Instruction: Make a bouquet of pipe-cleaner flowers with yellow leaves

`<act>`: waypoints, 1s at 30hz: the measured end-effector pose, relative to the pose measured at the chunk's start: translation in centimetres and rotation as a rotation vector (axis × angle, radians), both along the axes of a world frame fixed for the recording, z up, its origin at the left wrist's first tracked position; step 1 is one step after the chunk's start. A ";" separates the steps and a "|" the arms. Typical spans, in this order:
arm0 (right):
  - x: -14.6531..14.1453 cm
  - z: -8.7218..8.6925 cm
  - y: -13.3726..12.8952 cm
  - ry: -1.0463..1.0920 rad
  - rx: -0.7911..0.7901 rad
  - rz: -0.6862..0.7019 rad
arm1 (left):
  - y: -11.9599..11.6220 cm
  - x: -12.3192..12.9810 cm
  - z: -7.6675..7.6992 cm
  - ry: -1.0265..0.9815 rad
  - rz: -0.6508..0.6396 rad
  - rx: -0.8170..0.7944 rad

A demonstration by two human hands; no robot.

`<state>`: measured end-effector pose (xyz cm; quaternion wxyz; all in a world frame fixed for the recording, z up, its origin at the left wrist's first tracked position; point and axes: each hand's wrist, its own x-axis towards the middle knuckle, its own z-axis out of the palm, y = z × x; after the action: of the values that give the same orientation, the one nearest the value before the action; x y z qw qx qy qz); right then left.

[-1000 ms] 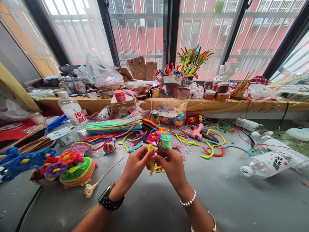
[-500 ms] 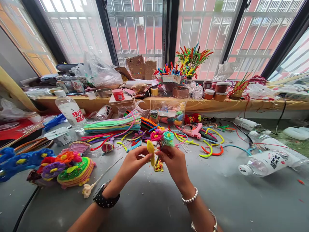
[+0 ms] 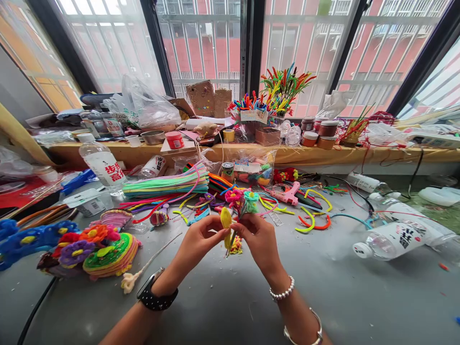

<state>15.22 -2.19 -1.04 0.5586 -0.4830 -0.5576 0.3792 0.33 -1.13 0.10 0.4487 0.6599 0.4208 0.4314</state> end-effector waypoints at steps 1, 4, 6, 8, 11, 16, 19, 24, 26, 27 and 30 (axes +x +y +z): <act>0.0 0.0 0.0 0.008 -0.002 0.003 | 0.0 0.0 0.0 0.014 0.023 0.022; -0.2 0.0 -0.1 0.020 0.005 0.012 | -0.1 0.1 -0.2 0.061 0.088 0.081; -0.3 -0.1 -0.1 0.031 0.012 0.019 | -0.2 0.3 -0.3 0.076 0.091 0.108; -0.4 -0.1 -0.1 0.043 0.013 0.019 | -0.4 0.4 -0.4 0.075 0.066 0.112; -0.3 0.1 -0.1 0.038 0.009 0.009 | -0.5 0.5 -0.3 0.026 0.014 0.075; -0.1 0.2 -0.1 0.023 0.015 0.012 | -0.2 0.2 0.0 -0.072 -0.044 -0.059; -0.1 0.2 -0.1 0.015 0.012 0.032 | 0.0 0.0 -0.1 -0.112 -0.079 -0.111; -0.1 0.3 -0.1 0.013 0.003 0.040 | 0.2 -0.1 -0.1 -0.163 -0.088 -0.153; 0.0 0.3 -0.1 0.017 0.004 0.035 | 0.2 -0.2 -0.1 -0.182 -0.087 -0.162; 0.0 0.3 -0.1 0.019 0.004 0.033 | 0.2 -0.2 -0.1 -0.186 -0.084 -0.162; 0.1 0.1 -0.1 0.049 -0.015 0.039 | 0.0 -0.1 -0.2 -0.175 -0.059 -0.140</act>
<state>15.27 -2.30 -0.92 0.5608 -0.4667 -0.5503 0.4060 0.27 -1.14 -0.06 0.5411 0.5989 0.3894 0.4437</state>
